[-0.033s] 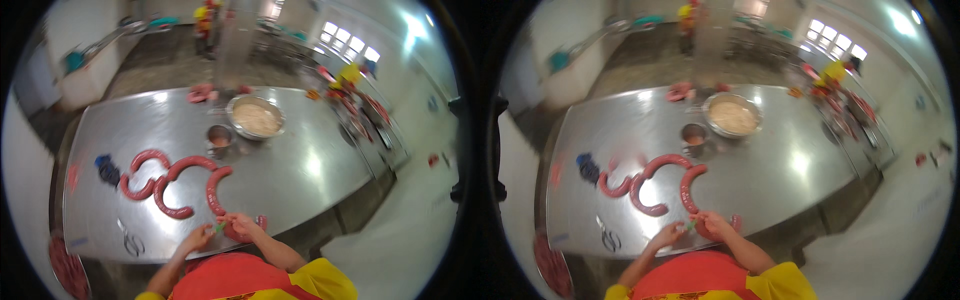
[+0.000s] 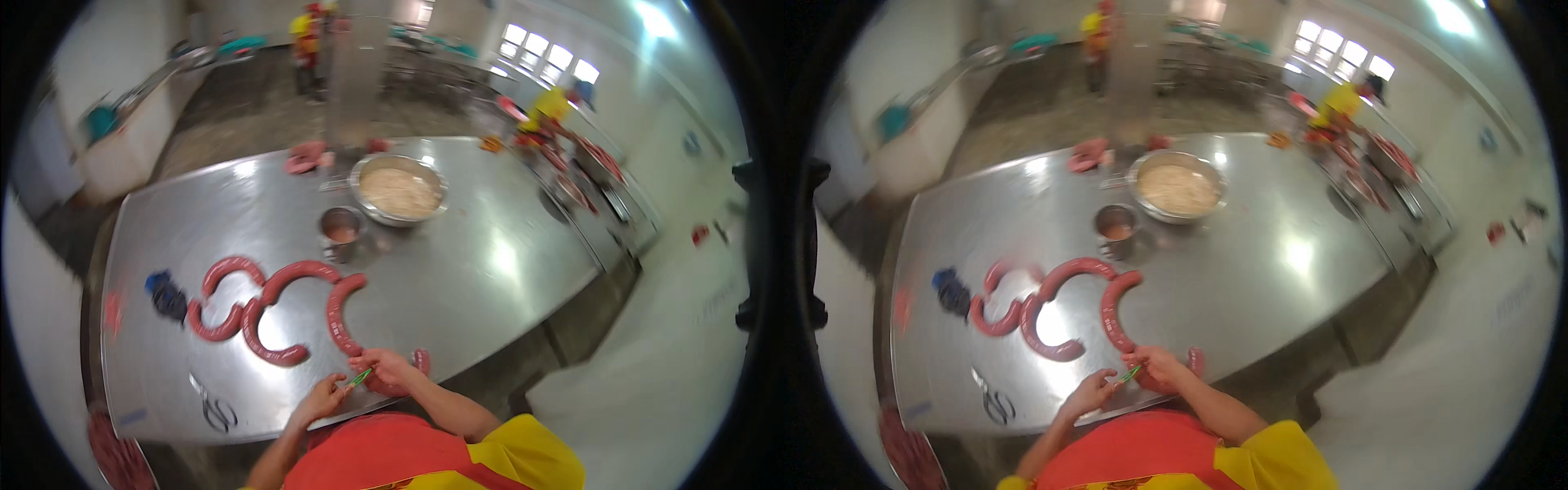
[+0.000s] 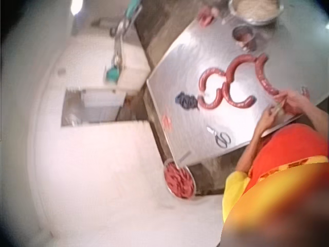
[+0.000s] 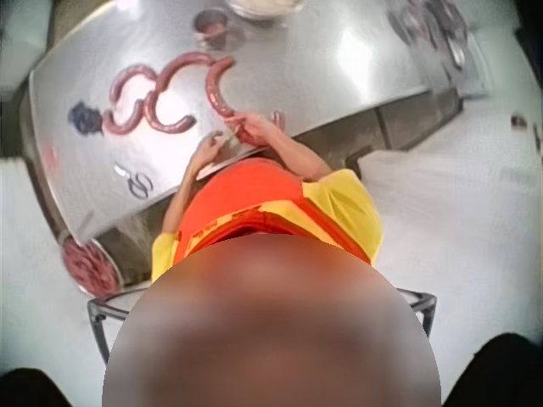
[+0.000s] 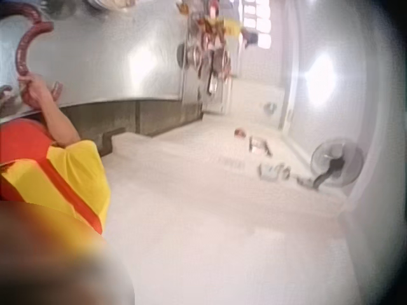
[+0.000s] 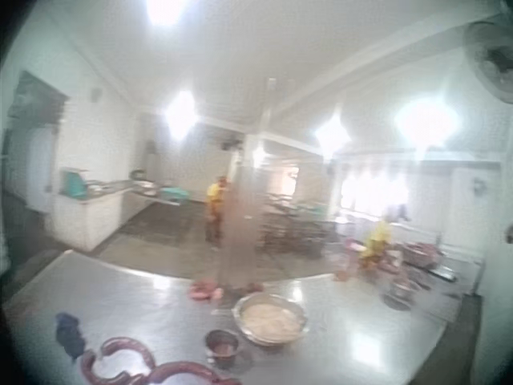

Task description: The person forms long sausage links into U-shapes on a stainless steel table, uses a green tool to pierce the casing, and cuts the links with scissors. Finished links are placed into a large metal bowl. Other workers in yellow shirts and red aprons are visible in the background.

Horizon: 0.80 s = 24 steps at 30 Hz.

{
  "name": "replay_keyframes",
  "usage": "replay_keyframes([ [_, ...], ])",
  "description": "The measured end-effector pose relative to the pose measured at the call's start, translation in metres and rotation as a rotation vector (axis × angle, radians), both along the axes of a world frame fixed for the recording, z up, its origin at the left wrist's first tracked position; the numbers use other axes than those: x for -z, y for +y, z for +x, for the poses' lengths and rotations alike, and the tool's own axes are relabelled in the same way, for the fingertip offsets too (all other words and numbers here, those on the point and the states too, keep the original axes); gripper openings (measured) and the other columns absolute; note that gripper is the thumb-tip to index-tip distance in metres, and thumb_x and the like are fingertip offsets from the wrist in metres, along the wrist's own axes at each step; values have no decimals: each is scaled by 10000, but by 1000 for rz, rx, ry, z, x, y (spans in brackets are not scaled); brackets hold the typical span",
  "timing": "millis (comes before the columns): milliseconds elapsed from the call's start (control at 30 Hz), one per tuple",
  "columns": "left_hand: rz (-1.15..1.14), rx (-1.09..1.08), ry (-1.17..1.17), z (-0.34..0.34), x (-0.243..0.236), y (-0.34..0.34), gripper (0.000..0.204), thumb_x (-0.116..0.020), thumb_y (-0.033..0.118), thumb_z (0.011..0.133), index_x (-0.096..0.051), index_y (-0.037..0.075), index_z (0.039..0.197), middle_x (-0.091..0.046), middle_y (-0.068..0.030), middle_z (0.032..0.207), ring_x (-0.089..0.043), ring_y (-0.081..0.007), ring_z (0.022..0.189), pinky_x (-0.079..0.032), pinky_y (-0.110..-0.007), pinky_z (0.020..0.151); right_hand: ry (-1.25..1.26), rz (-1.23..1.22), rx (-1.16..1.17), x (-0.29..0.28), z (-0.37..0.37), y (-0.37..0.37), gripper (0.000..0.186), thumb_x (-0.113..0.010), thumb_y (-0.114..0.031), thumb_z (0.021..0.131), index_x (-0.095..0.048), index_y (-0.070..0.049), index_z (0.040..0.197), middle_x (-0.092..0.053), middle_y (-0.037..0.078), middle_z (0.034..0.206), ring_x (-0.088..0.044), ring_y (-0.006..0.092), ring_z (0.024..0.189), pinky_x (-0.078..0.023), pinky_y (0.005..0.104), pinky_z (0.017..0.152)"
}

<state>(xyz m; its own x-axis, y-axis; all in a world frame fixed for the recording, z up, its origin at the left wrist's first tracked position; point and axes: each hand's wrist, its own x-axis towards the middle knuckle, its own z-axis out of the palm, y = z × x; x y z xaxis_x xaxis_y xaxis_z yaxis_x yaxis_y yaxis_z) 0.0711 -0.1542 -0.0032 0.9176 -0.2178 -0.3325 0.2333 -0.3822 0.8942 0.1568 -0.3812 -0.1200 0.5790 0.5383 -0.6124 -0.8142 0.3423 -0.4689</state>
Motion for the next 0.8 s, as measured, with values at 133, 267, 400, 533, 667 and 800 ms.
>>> replay_keyframes([
  [133,20,-163,-305,22,13,-20,241,-630,172,980,-694,28,1163,-659,-121,789,-625,-188,693,-515,-359,665,-272,-215,298,-5,-37,8,708,-563,92,927,-216,27,1541,-638,186,1232,-641,214,1106,-531,289,918],
  [267,404,162,-357,65,23,-25,231,-701,93,914,-717,40,1139,-712,-105,867,-663,-184,772,-528,-377,733,-508,-284,409,-6,-48,9,695,-569,100,905,-259,20,1522,-629,176,1253,-636,220,1103,-522,305,932],
  [400,-445,16,3,65,32,-50,353,-729,96,923,-600,0,1237,-665,-43,892,-627,-121,771,-512,-274,685,-369,-228,68,3,-22,-3,461,-577,43,913,-514,15,1369,-665,144,1191,-635,203,1087,-511,324,939],
  [533,-183,-15,-217,32,24,-60,410,-726,138,938,-530,-31,1256,-672,-69,927,-615,-102,777,-490,-245,678,-107,131,-219,4,-4,-6,181,-567,-53,947,-697,33,1039,-710,108,1048,-659,173,910,-528,315,825],
  [667,-22,128,-192,-3,34,-55,302,-701,145,951,-623,1,1205,-682,-97,967,-596,-130,816,-471,-267,694,-17,126,-105,-11,-3,9,172,-603,-128,974,-686,20,1000,-695,72,912,-615,168,730,-515,289,673],
  [800,-49,41,-492,-1,42,-50,140,-660,92,957,-684,16,1071,-665,-103,1017,-620,-188,927,-496,-308,800,-202,-146,106,-22,-10,29,202,-651,-200,983,-665,2,985,-647,38,835,-604,145,710,-493,265,652],
])
